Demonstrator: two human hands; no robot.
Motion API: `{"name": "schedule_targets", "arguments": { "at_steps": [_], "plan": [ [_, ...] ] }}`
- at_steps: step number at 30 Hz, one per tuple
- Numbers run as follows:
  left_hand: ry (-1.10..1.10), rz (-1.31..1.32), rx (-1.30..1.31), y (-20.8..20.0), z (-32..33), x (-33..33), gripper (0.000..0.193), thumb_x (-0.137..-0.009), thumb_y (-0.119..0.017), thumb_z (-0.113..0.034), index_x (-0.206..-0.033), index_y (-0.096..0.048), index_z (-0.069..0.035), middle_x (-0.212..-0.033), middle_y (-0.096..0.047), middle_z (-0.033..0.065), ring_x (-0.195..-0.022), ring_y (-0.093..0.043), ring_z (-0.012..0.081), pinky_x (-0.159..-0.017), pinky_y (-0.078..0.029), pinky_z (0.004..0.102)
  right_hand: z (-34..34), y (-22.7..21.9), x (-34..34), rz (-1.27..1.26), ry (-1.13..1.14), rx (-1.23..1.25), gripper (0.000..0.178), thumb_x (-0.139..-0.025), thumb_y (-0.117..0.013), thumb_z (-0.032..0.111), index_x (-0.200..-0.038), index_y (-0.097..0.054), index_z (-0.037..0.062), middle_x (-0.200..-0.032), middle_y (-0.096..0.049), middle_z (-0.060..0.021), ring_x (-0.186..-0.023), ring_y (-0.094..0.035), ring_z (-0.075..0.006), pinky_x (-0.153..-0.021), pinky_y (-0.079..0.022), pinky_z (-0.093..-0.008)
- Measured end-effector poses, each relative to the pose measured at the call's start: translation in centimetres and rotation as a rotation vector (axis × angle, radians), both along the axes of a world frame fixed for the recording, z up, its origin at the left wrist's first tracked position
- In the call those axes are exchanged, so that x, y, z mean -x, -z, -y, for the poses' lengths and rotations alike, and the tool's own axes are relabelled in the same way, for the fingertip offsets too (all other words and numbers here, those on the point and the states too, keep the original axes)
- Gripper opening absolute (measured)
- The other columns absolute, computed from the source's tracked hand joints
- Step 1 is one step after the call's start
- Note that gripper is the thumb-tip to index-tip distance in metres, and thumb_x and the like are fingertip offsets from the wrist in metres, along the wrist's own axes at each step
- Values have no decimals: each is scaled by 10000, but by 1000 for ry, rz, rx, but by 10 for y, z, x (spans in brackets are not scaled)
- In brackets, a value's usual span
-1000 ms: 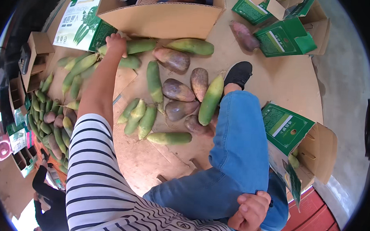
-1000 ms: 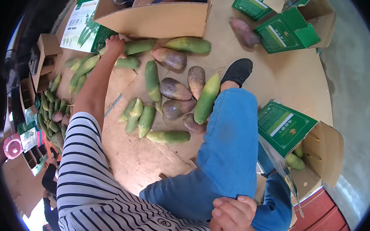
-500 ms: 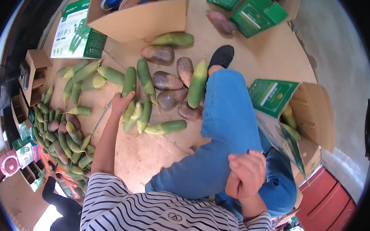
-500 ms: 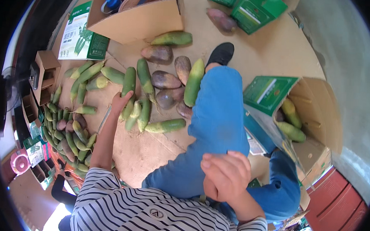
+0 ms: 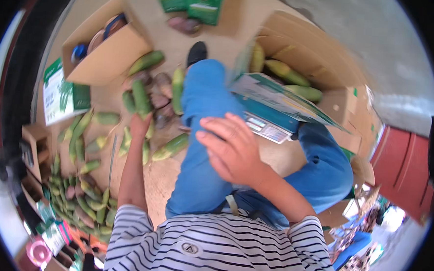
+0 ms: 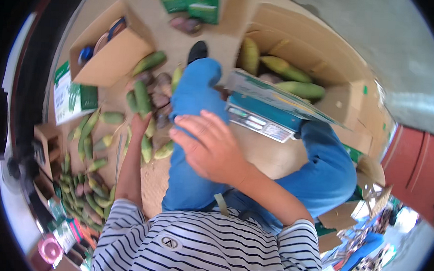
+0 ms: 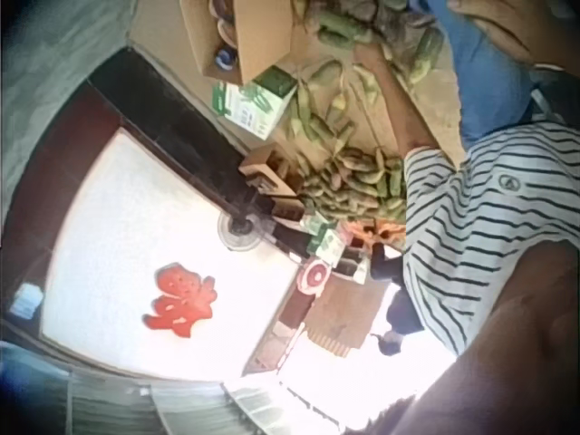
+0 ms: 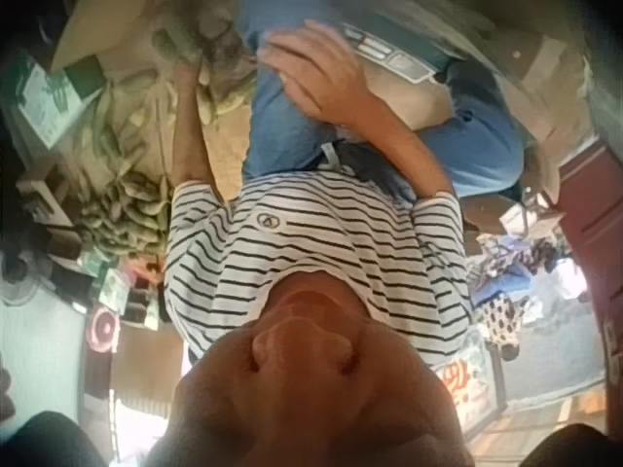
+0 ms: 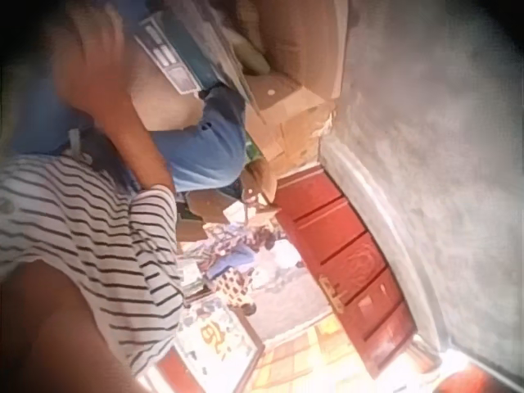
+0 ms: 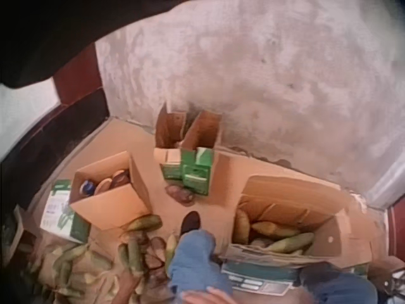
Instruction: Weighing and packing produce into cardboard boxes.
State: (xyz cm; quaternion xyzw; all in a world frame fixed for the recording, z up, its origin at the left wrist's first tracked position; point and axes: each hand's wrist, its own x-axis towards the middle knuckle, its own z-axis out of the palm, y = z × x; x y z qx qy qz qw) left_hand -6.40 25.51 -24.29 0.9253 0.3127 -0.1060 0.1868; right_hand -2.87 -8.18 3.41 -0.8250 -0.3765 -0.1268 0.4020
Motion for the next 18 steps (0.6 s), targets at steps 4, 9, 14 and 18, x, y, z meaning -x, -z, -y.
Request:
{"name": "schedule_targets", "arguments": {
  "at_steps": [4, 9, 14, 18],
  "plan": [
    [155, 171, 60, 11, -26, 25, 670, -784, -726, -391, -1249, -517, 45, -1146, -579, 267, -1079, -562, 402, -886, -469, 441, 56, -28, 19, 17, 104, -32, 425, -708, -627, 20, -1130, -615, 62, -1181, -600, -137, -1014, -610, -309, -875, -498, -425],
    [197, 363, 417, -128, 54, -12, 551, -872, -681, -222, -1308, -477, 46, -1230, -560, 206, -1124, -549, 264, -932, -447, 360, 170, -58, 17, 161, 508, 257, 357, -762, -640, 38, -1117, -630, 79, -1172, -604, -131, -1019, -605, -319, -847, -506, -388],
    [329, 681, 735, -272, 144, -49, 355, -951, -572, -101, -1271, -514, 41, -1227, -584, 141, -1127, -561, 189, -953, -443, 308, 247, -71, 24, 13, 809, 454, 274, -872, -597, 146, -1137, -607, 79, -1203, -585, -118, -1084, -568, -329, -882, -484, -394],
    [618, 701, 783, -321, 217, -61, 331, -924, -618, -111, -1216, -546, 27, -1110, -619, 99, -984, -612, 158, -863, -480, 279, 294, -61, 54, -149, 966, 638, 292, -883, -592, 199, -1143, -603, 67, -1153, -607, -145, -1020, -592, -344, -858, -484, -406]
  ]
}}
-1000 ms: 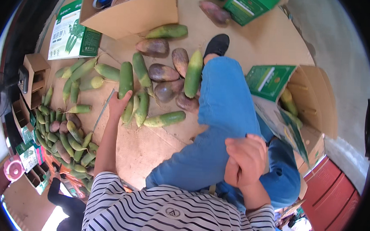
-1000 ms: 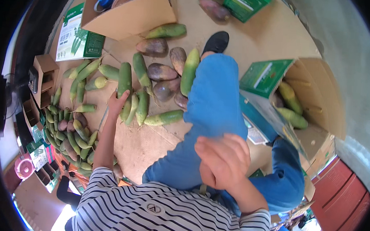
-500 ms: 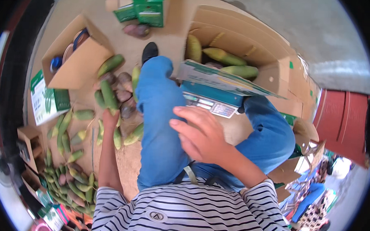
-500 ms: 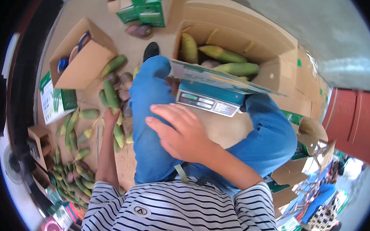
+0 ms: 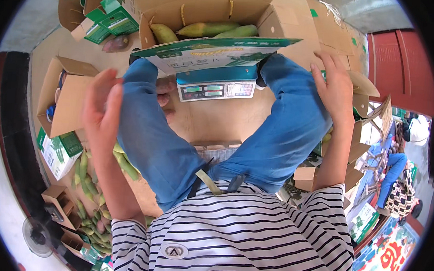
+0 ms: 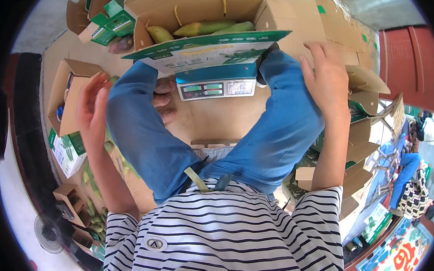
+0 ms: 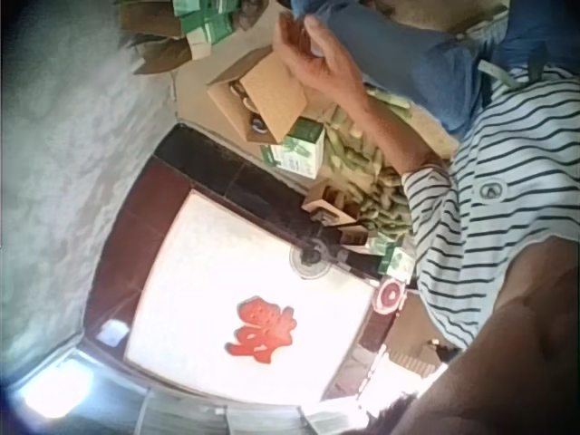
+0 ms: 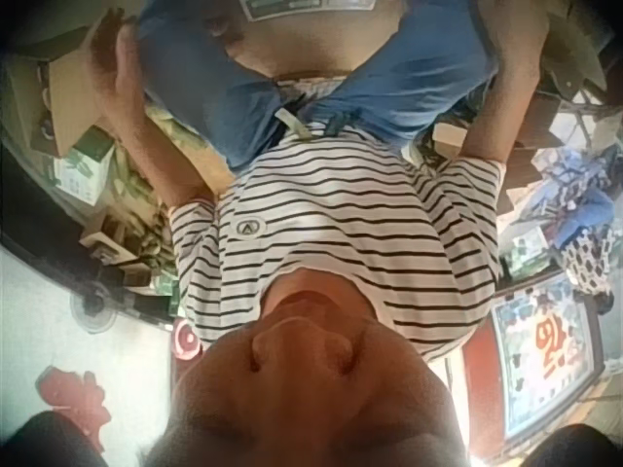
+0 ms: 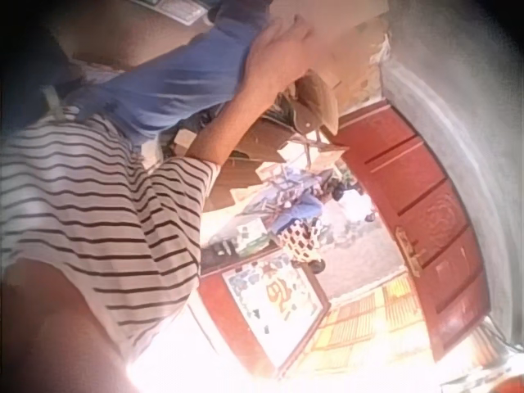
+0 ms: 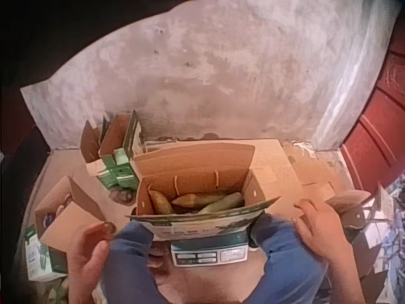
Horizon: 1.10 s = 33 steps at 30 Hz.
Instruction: Weighing and packing produce into cardboard boxes.
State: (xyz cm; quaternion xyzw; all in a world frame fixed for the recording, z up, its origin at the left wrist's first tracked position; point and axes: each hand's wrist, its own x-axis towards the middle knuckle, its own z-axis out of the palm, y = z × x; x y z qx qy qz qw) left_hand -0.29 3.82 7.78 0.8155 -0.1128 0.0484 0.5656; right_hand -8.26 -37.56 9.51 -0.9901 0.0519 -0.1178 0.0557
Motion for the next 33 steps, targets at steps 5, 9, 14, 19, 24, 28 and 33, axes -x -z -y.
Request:
{"name": "schedule_targets", "arguments": {
  "at_steps": [5, 9, 14, 19, 24, 28, 33],
  "plan": [
    [156, -36, -385, 30, 45, -8, 317, -872, -657, -126, -1157, -580, -11, -1020, -638, 107, -861, -637, 191, -749, -502, 306, 10, 22, 22, -199, 56, -359, 278, -915, -569, 250, -1073, -633, 31, -1037, -650, -166, -966, -618, -340, -837, -479, -391],
    [233, 14, -645, 39, 60, -8, 303, -867, -664, -155, -1122, -604, -3, -986, -637, 145, -754, -625, 203, -667, -498, 315, 2, 34, 20, -56, 53, -194, 287, -895, -575, 299, -975, -666, 39, -949, -679, -152, -889, -640, -334, -789, -498, -406],
    [232, 79, -668, 46, 59, -11, 302, -865, -646, -218, -1088, -602, -20, -981, -641, 144, -797, -631, 266, -699, -500, 376, -2, 32, 21, -110, 144, -149, 282, -899, -573, 304, -998, -667, 57, -967, -681, -132, -905, -634, -336, -800, -496, -403],
    [243, 70, -675, 54, 55, -15, 297, -871, -638, -184, -1111, -598, -14, -981, -654, 154, -782, -642, 257, -706, -505, 369, -17, 42, 25, -4, 151, -59, 271, -864, -597, 326, -913, -661, 67, -866, -667, -142, -829, -639, -346, -749, -505, -437],
    [255, 10, -700, 53, 63, -15, 297, -896, -614, -204, -1127, -593, -19, -987, -666, 151, -790, -652, 238, -710, -507, 357, -38, 44, 49, 155, 59, 29, 211, -789, -657, 269, -866, -644, 73, -907, -630, -121, -953, -601, -297, -867, -469, -421],
    [275, 36, -737, 58, 62, -17, 308, -904, -607, -220, -1151, -584, -37, -992, -666, 142, -795, -652, 237, -719, -507, 353, -65, 40, 65, 213, -21, 82, 216, -773, -672, 222, -922, -632, 71, -1048, -605, -117, -1109, -540, -279, -972, -416, -461],
    [307, 57, -782, 62, 68, -23, 314, -910, -597, -239, -1152, -584, -39, -995, -666, 133, -801, -651, 238, -725, -507, 359, -73, 47, 87, 544, -178, -240, 234, -777, -642, 143, -994, -637, 57, -1086, -600, -137, -1121, -529, -308, -991, -396, -478]
  ]
}}
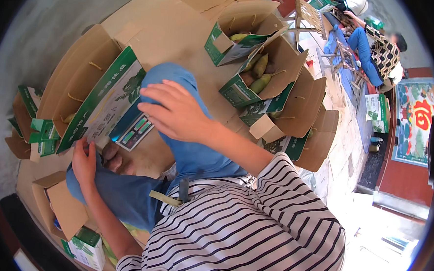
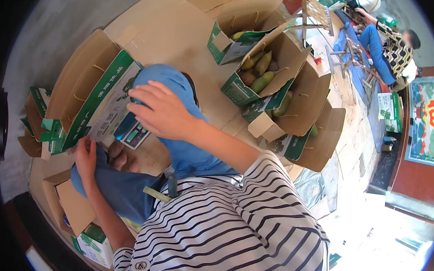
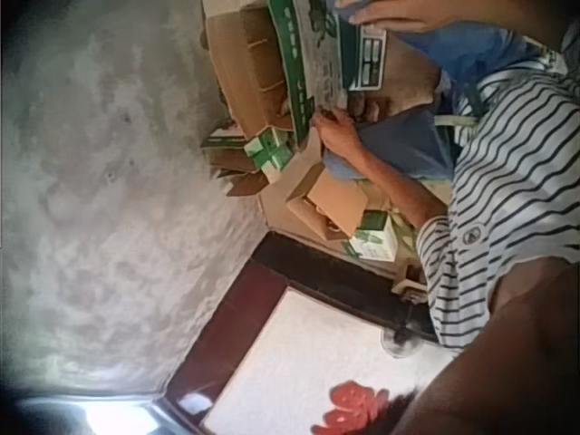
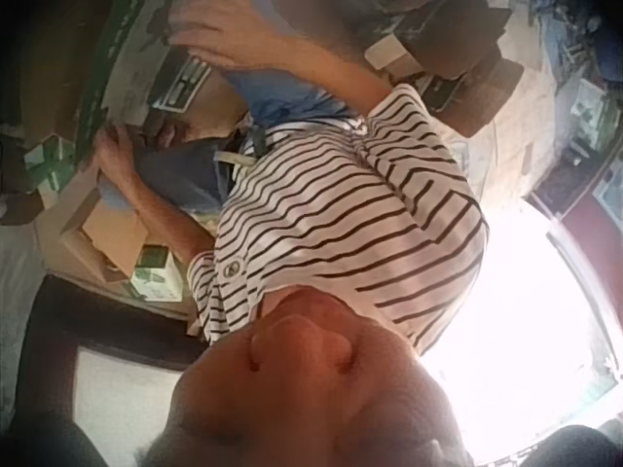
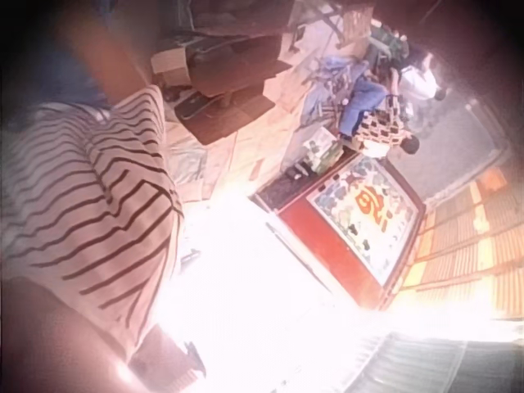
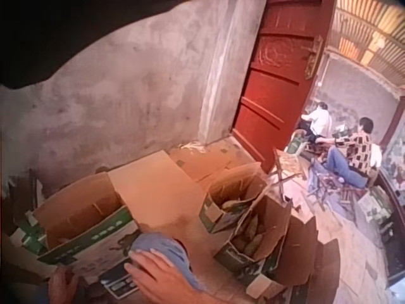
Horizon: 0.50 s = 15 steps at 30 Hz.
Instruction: Weighing and packing produce into cardboard boxes.
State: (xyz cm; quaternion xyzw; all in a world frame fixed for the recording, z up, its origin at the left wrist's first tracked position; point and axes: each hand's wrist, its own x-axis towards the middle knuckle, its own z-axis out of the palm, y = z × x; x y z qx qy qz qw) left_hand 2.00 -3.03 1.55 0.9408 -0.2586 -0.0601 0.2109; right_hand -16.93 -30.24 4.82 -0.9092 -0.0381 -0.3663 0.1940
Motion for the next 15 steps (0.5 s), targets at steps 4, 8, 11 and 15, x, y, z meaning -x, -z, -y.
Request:
{"name": "schedule_targets", "arguments": {
  "at_steps": [4, 8, 11, 15],
  "plan": [
    [-22, -2, -18, -3, -2, 2, 310, -912, -594, -241, -1149, -584, -42, -999, -666, 136, -803, -650, 249, -727, -506, 368, 39, 15, 26, 22, 336, -349, 300, -785, -618, 69, -1086, -623, 72, -1146, -591, -154, -1091, -567, -332, -913, -480, -401],
    [-3, 28, -2, -1, 2, 3, 304, -907, -602, -226, -1142, -583, -33, -997, -665, 139, -799, -650, 255, -720, -506, 372, 155, 54, 37, -180, 612, 71, 250, -792, -617, 98, -1037, -628, 48, -1070, -613, -141, -1032, -574, -342, -884, -464, -421],
    [-12, 10, 87, -2, 4, 3, 301, -895, -620, -195, -1132, -579, -13, -983, -661, 157, -798, -651, 269, -709, -506, 384, 227, 64, 24, -754, 776, 526, 214, -784, -622, 133, -978, -673, 59, -1021, -648, -115, -1019, -596, -274, -867, -430, -397],
    [-44, -11, 88, 0, 7, 3, 292, -902, -619, -203, -1117, -583, -8, -980, -660, 159, -807, -653, 270, -710, -505, 378, 281, 83, 10, -1299, 712, 585, 211, -785, -638, 148, -973, -707, 83, -1021, -685, -87, -1022, -632, -242, -847, -449, -404]
  ]
}}
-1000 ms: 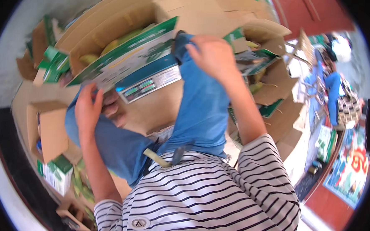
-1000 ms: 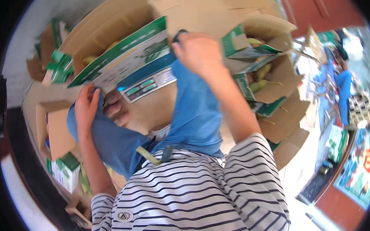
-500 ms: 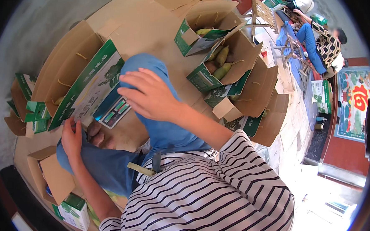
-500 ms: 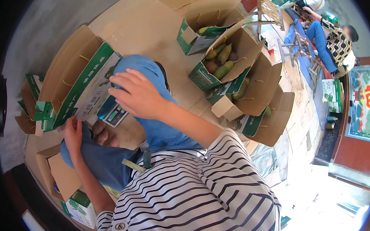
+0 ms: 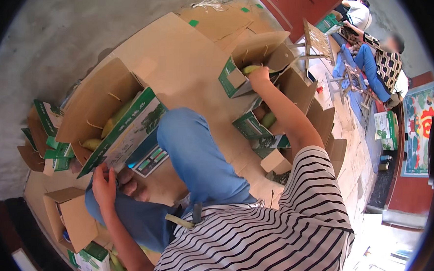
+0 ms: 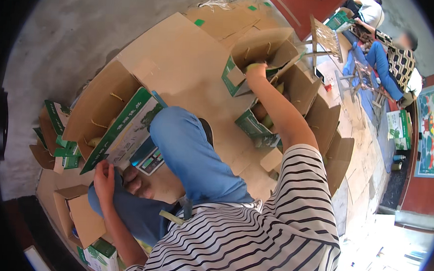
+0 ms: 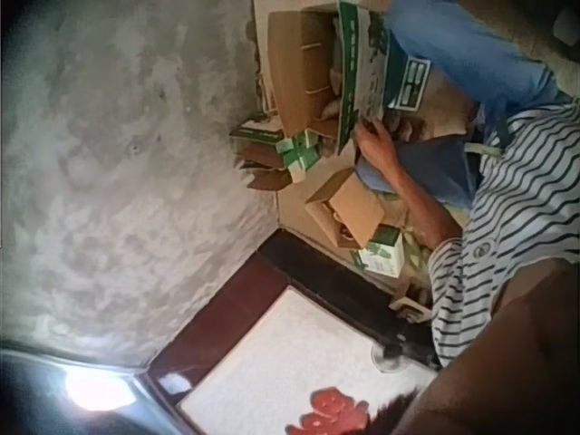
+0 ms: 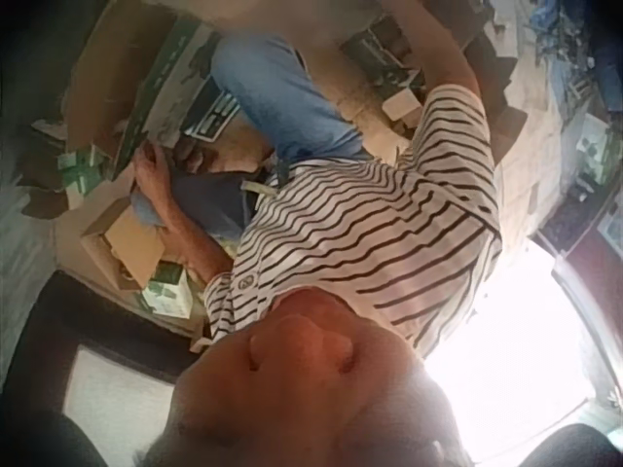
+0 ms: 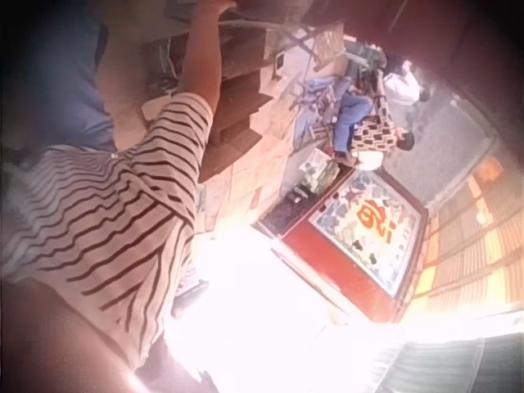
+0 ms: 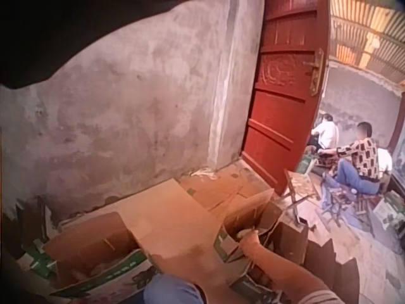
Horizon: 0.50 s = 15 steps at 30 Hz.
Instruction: Weighing and packing produce into cardboard boxes.
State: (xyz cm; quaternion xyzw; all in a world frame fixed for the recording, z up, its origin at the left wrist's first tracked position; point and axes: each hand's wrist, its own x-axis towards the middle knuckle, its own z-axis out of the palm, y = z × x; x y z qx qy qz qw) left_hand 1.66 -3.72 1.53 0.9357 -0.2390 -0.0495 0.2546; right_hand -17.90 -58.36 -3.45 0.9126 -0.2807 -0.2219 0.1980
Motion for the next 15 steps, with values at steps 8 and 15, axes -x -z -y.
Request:
{"name": "schedule_targets", "arguments": {
  "at_steps": [8, 15],
  "plan": [
    [-32, -122, 123, -5, 17, -4, 305, -918, -618, -243, -1105, -597, -3, -954, -667, 157, -841, -659, 262, -737, -504, 364, 51, 29, 2, -267, -190, -59, 185, -819, -618, 139, -987, -680, 182, -959, -698, -13, -911, -684, -207, -691, -527, -353],
    [33, -138, 128, 3, 32, -5, 305, -914, -620, -208, -1121, -592, 14, -970, -665, 177, -870, -662, 275, -762, -507, 361, 86, 62, 44, 11, -409, -47, 140, -786, -610, 141, -906, -667, 185, -940, -688, 24, -879, -679, -184, -687, -521, -338]
  ]
}}
